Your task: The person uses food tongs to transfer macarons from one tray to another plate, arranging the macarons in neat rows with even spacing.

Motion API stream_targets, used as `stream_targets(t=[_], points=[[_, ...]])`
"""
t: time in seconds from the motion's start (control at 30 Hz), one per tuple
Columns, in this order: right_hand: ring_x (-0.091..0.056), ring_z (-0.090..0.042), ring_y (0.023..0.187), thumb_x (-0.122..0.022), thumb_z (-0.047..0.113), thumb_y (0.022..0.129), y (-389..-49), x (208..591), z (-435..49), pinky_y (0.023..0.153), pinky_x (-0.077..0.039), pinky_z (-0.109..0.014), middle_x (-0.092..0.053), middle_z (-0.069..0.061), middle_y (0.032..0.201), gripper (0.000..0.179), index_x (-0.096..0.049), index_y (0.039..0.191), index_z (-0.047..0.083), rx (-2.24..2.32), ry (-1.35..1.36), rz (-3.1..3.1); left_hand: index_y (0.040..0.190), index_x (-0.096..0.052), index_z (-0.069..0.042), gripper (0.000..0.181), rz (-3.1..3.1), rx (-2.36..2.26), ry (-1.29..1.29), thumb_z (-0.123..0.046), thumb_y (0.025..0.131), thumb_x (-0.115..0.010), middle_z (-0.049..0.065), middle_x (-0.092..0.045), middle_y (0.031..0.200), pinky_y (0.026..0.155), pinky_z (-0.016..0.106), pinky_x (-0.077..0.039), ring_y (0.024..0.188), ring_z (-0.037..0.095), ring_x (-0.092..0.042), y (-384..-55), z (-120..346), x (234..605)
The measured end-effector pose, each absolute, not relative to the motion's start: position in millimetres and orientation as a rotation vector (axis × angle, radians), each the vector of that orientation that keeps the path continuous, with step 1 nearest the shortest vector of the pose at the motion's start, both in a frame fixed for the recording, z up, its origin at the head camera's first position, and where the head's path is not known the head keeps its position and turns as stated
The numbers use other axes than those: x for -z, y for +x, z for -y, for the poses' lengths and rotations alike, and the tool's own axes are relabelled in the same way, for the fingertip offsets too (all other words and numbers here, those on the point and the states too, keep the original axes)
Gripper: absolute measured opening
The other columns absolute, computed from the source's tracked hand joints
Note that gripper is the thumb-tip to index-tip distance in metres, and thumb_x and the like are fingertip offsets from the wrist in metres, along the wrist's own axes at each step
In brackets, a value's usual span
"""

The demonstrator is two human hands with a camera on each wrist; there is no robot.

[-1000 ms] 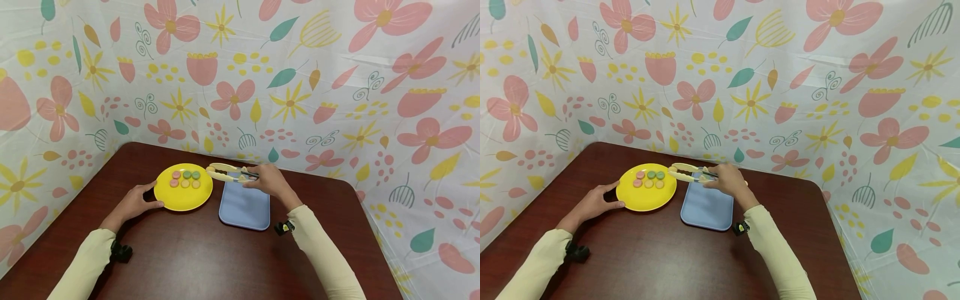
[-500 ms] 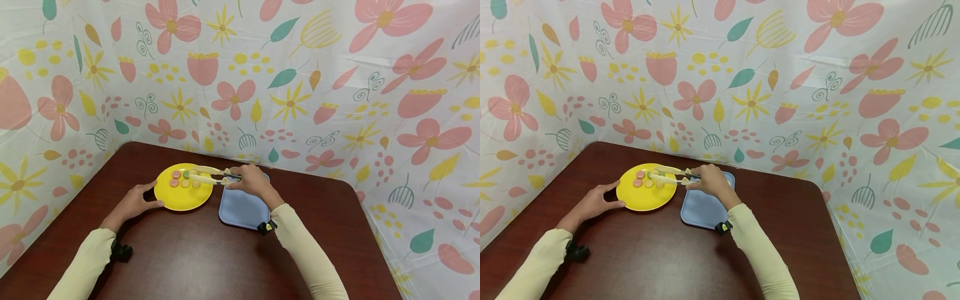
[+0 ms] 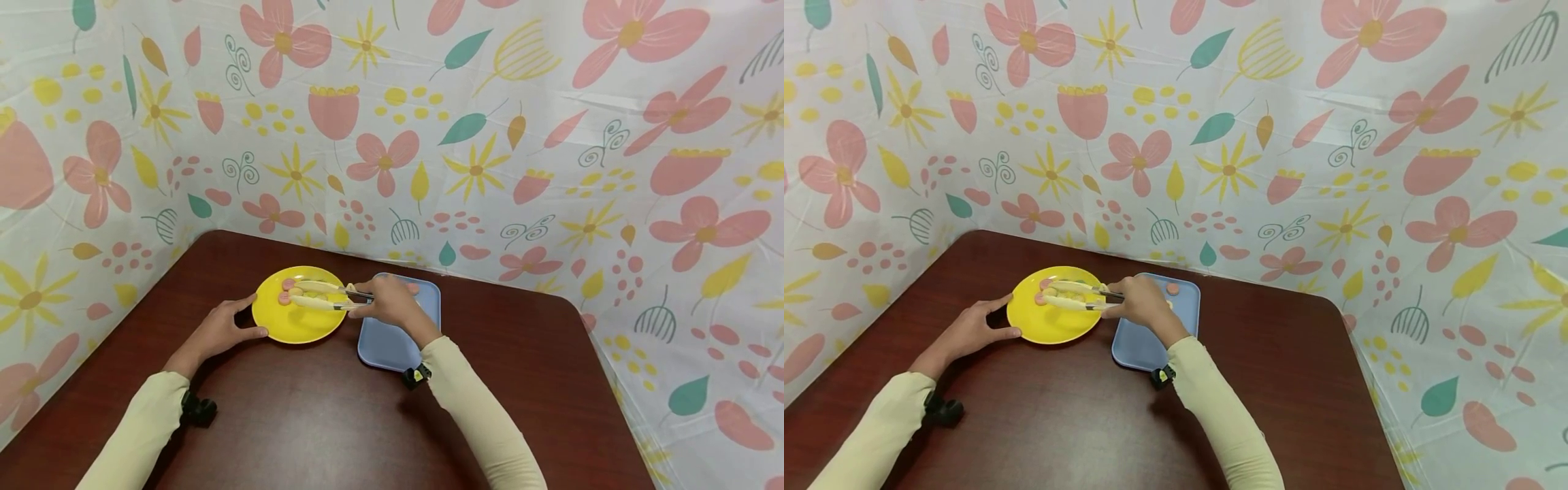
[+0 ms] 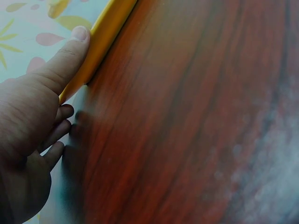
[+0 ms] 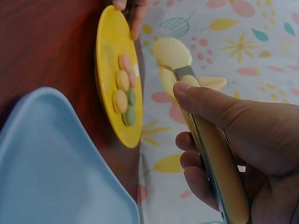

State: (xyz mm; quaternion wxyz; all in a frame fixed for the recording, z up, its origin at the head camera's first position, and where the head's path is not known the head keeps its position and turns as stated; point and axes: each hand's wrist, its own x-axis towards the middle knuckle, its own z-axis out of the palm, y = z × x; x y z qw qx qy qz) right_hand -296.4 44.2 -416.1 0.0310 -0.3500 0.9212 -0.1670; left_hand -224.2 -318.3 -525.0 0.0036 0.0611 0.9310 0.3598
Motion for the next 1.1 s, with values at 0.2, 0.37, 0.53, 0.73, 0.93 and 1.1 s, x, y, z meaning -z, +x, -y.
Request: stream_targets(t=[0.2,0.37,0.53,0.73,0.93,1.1], points=[[-0.067,-0.013,0.076,-0.085,0.040,0.084,-294.9,425.7,-32.7,0.062,-0.049,-0.025,-0.077,-0.004,0.113,0.054,-0.072,0.130,0.016,0.506,-1.133,-2.808,0.158,-0.034,0.000,0.112,-2.920,-1.119,0.194,-0.066,0.078,-0.078,0.026,-0.044,0.155,0.113,0.065,-0.035,0.143,0.045,-0.040,-224.3,318.4,524.8],[-0.072,-0.019,0.091,-0.085,0.041,0.083,-294.1,433.8,-26.2,0.069,-0.055,-0.026,-0.076,-0.002,0.118,0.056,-0.072,0.131,0.015,0.482,-1.126,-2.815,0.158,-0.034,-0.001,0.111,-2.920,-1.119,0.195,-0.065,0.079,-0.078,0.025,-0.044,0.155,0.113,0.065,-0.035,0.143,0.045,-0.039,-224.0,318.9,524.5],[-0.073,-0.020,0.095,-0.085,0.043,0.083,-292.4,441.5,-23.7,0.069,-0.056,-0.026,-0.073,-0.003,0.124,0.059,-0.070,0.133,0.014,0.459,-1.114,-2.812,0.159,-0.033,-0.002,0.111,-2.914,-1.106,0.178,-0.066,0.079,-0.077,0.026,-0.044,0.155,0.113,0.067,-0.034,0.142,0.047,-0.039,-223.0,318.4,523.7],[-0.072,-0.018,0.092,-0.084,0.043,0.084,-290.8,446.7,-20.3,0.069,-0.056,-0.026,-0.073,-0.004,0.125,0.059,-0.070,0.133,0.014,0.443,-1.143,-2.809,0.158,-0.033,-0.001,0.111,-2.912,-1.107,0.170,-0.064,0.080,-0.078,0.026,-0.044,0.155,0.113,0.067,-0.034,0.142,0.047,-0.038,-222.8,318.7,524.2],[-0.068,-0.014,0.080,-0.084,0.045,0.084,-289.5,448.9,-16.1,0.063,-0.050,-0.024,-0.074,-0.003,0.123,0.059,-0.069,0.134,0.015,0.401,-1.162,-2.817,0.158,-0.033,-0.001,0.112,-2.912,-1.096,0.162,-0.066,0.079,-0.077,0.027,-0.043,0.155,0.113,0.067,-0.033,0.142,0.048,-0.038,-223.9,318.6,524.9],[-0.064,-0.011,0.074,-0.084,0.045,0.084,-289.2,450.6,-14.7,0.060,-0.045,-0.023,-0.074,-0.003,0.124,0.060,-0.069,0.134,0.015,0.400,-1.131,-2.813,0.158,-0.033,0.001,0.113,-2.906,-1.092,0.149,-0.066,0.079,-0.078,0.028,-0.044,0.154,0.113,0.067,-0.034,0.141,0.048,-0.039,-224.3,317.8,523.9]])
